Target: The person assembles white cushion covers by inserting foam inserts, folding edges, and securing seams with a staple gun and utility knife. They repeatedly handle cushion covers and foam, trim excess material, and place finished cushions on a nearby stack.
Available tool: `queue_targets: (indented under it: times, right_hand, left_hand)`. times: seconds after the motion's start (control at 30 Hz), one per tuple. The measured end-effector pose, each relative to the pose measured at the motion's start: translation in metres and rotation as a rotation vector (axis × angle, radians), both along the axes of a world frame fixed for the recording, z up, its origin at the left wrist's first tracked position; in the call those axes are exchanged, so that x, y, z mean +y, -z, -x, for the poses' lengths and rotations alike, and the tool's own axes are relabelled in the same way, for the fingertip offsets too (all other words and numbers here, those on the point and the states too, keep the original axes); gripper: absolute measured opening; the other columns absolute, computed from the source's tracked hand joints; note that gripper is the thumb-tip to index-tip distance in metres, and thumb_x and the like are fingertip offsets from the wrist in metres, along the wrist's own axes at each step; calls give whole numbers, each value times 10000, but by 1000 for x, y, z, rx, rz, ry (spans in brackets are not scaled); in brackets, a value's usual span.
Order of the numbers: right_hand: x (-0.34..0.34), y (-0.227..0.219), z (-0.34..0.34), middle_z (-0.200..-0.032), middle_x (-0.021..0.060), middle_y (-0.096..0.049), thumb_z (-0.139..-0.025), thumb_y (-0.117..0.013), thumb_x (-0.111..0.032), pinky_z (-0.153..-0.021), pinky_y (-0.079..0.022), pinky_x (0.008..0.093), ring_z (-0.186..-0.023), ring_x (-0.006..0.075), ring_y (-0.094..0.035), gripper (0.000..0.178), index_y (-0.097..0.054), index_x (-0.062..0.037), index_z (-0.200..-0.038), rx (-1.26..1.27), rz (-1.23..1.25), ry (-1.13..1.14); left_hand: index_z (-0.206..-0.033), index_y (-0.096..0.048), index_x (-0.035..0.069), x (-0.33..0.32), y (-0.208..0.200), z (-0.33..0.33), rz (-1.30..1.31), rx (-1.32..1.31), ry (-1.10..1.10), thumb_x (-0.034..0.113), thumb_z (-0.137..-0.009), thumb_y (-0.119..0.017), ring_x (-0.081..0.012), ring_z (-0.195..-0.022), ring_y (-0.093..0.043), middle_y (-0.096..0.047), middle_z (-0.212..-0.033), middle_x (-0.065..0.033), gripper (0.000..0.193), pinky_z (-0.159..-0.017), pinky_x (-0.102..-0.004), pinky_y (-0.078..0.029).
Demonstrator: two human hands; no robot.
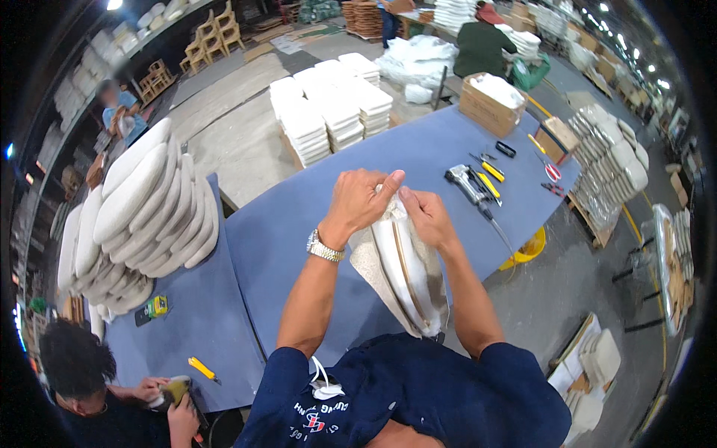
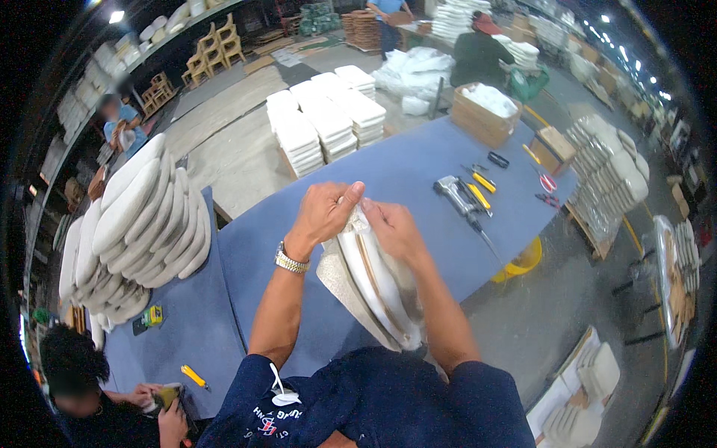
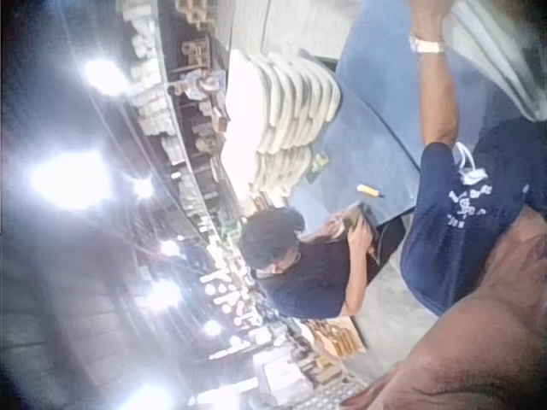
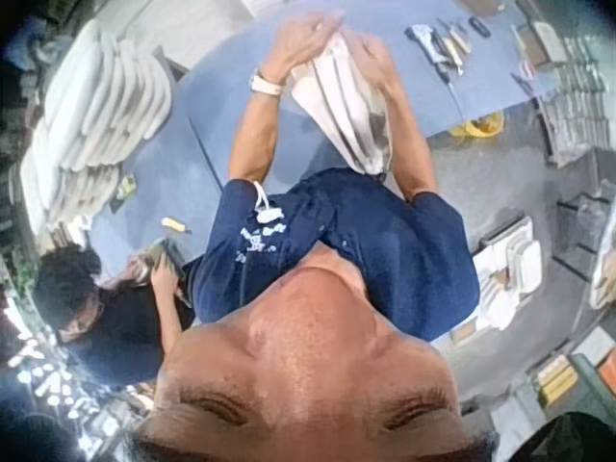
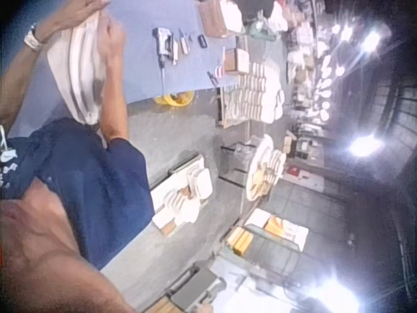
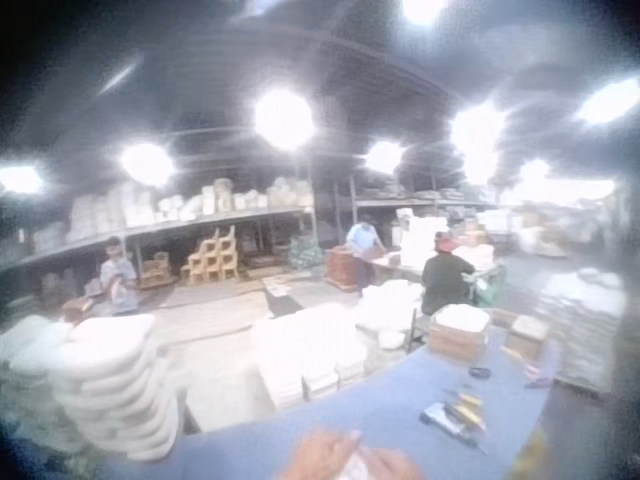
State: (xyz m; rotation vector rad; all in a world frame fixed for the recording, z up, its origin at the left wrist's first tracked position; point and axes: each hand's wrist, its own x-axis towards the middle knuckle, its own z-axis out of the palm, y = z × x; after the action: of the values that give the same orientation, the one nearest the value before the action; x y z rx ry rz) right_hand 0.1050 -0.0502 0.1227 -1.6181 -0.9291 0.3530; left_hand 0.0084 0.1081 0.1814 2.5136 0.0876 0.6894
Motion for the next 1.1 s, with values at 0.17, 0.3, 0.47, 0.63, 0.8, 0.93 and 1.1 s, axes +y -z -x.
queue_targets:
  times: [0.17, 0.3, 0.47, 0.63, 0.8, 0.93, 1.1]
  right_hand:
    - [-14, -13, 4, -629, 51, -450, -1070, -525, -406, -581, -405, 349, -644, 113, -420, 497, -681, 15, -856, -9, -109, 124]
    - [-45, -7, -13, -623, 13, -526, -1072, -518, -434, -578, -415, 343, -624, 111, -455, 527, -677, 4, -826, -12, -62, 197]
    - [-81, -4, -25, -670, -82, -459, -1097, -479, -449, -554, -354, 302, -654, 58, -406, 554, -551, -48, -722, 99, 82, 126]
    - [-108, -5, -35, -601, 113, -467, -1079, -506, -418, -542, -384, 379, -591, 147, -395, 537, -613, 25, -794, -171, 97, 281]
    - [-105, -18, -16, -631, 211, -492, -1045, -567, -289, -520, -377, 425, -527, 328, -415, 399, -602, -5, -767, -349, 140, 436]
    - [-96, -16, -7, -648, 209, -555, -1020, -592, -239, -524, -404, 465, -569, 419, -528, 347, -570, -36, -740, -480, 173, 447]
    - [-71, -7, -4, -656, 185, -581, -1016, -597, -242, -533, -422, 491, -592, 420, -578, 342, -548, -44, -741, -564, 217, 423]
  left_hand:
    - [-702, -717, 62, -18, 19, -27, 268, -303, 111, 295, -1015, -602, -301, -632, -574, -641, -642, -116, 407, -698, -429, -446]
    - [-705, -731, 89, -37, 27, -48, 277, -225, 83, 328, -1004, -617, -256, -663, -581, -667, -665, -81, 400, -790, -403, -430]
    - [-682, -739, 101, -62, 29, -86, 132, -307, 95, 426, -1001, -621, -238, -645, -551, -633, -626, -55, 470, -752, -383, -410]
    - [-652, -695, 102, -88, 38, -118, 203, -307, 110, 372, -1006, -623, -250, -588, -514, -556, -556, -63, 451, -701, -388, -369]
    - [-644, -726, 82, -96, 43, -144, 328, -333, 202, 316, -1026, -599, -259, -464, -481, -521, -486, -95, 466, -562, -385, -384]
    - [-668, -750, 53, -93, 46, -145, 448, -264, 260, 337, -1043, -584, -161, -415, -441, -499, -452, -64, 500, -464, -362, -335]
    - [-691, -735, 9, -65, 55, -141, 641, -151, 315, 391, -1074, -543, -76, -456, -474, -561, -503, -15, 574, -456, -299, -367]
